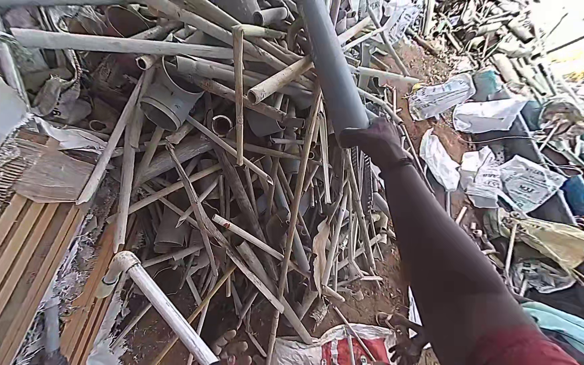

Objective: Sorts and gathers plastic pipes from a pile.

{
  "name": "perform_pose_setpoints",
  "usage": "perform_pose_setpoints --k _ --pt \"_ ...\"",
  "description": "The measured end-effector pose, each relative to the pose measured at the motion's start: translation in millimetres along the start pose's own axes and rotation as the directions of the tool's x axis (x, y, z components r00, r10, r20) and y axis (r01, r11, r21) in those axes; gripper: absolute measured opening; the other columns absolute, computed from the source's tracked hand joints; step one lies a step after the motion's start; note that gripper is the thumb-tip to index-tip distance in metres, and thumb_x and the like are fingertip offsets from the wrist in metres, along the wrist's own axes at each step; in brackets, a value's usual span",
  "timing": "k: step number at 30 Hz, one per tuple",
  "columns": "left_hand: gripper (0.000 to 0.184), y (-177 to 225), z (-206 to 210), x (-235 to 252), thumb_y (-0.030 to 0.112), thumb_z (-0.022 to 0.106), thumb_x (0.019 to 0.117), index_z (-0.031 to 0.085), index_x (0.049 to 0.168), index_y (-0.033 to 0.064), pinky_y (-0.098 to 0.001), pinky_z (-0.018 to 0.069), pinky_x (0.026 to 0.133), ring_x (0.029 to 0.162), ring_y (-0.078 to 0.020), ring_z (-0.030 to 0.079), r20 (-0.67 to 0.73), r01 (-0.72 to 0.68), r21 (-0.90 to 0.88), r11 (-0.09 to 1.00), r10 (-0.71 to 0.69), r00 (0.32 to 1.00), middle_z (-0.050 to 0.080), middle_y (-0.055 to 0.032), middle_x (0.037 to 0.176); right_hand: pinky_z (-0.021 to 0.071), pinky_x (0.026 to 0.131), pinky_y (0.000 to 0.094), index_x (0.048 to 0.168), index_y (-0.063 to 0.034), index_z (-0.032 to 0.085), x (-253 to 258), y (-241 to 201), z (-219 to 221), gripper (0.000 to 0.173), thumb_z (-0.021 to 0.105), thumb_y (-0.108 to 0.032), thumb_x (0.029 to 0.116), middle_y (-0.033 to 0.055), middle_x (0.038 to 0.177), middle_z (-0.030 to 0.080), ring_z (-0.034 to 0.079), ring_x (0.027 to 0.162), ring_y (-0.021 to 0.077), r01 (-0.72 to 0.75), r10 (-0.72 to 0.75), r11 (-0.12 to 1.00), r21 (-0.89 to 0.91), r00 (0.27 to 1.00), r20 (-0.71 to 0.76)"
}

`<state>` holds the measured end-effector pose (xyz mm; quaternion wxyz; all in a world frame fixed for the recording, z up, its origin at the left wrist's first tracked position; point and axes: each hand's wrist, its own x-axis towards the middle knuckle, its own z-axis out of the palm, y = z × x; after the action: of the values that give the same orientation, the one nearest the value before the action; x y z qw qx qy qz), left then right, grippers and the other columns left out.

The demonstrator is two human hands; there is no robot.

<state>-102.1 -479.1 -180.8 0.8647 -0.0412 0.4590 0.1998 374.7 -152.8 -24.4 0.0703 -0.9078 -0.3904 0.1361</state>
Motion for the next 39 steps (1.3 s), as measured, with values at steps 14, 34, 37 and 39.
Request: perform_pose_setpoints --k 14,34,37,39 --pt "0.044 9 130 84 0.019 0.033 0.1094 0.031 0.154 0.0197 -0.0364 0.0622 0.081 0.092 -0.0183 0.072 0.038 -0.190 0.160 0.969 0.186 0.982 0.067 -0.0065 0.123 0.0584 0.094 0.0301 0.140 -0.0070 0.047 -421 221 111 0.097 0.092 -0.014 0.0542 0.0002 0.118 0.069 0.068 0.106 0.0081 -0.633 -0.250 0.462 0.621 0.579 0.776" --pt "0.085 -28 88 125 0.043 0.098 0.0572 0.061 0.124 0.0044 -0.0530 0.0608 0.090 0.104 -0.0351 0.072 0.233 -0.323 0.052 0.945 0.303 0.924 0.072 -0.0218 0.112 0.0479 0.101 0.0613 0.154 -0.0102 0.038 -529 336 177 0.108 0.096 -0.023 0.0640 0.0272 0.130 0.060 0.060 0.120 0.0442 -0.202 -0.058 0.972 0.123 0.299 0.952" --pt "0.044 -24 89 111 0.017 0.085 0.0673 0.060 0.102 0.0059 -0.0356 0.0646 0.071 0.080 -0.0167 0.075 0.072 -0.354 0.071 0.933 0.349 0.934 0.074 -0.0083 0.085 0.0472 0.101 0.0632 0.150 -0.0053 0.042 -508 329 191 0.099 0.095 -0.019 0.0665 0.0279 0.130 0.060 0.060 0.121 0.0452 -0.128 -0.090 0.984 0.121 0.224 0.970" --pt "0.046 -18 81 106 0.018 0.093 0.0610 0.066 0.096 0.0054 -0.0352 0.0650 0.073 0.080 -0.0165 0.076 0.098 -0.350 0.066 0.934 0.343 0.934 0.076 -0.0087 0.084 0.0464 0.103 0.0627 0.145 -0.0041 0.048 -488 324 199 0.089 0.094 -0.017 0.0699 0.0253 0.130 0.062 0.060 0.121 0.0420 -0.139 -0.156 0.974 0.181 0.172 0.973"
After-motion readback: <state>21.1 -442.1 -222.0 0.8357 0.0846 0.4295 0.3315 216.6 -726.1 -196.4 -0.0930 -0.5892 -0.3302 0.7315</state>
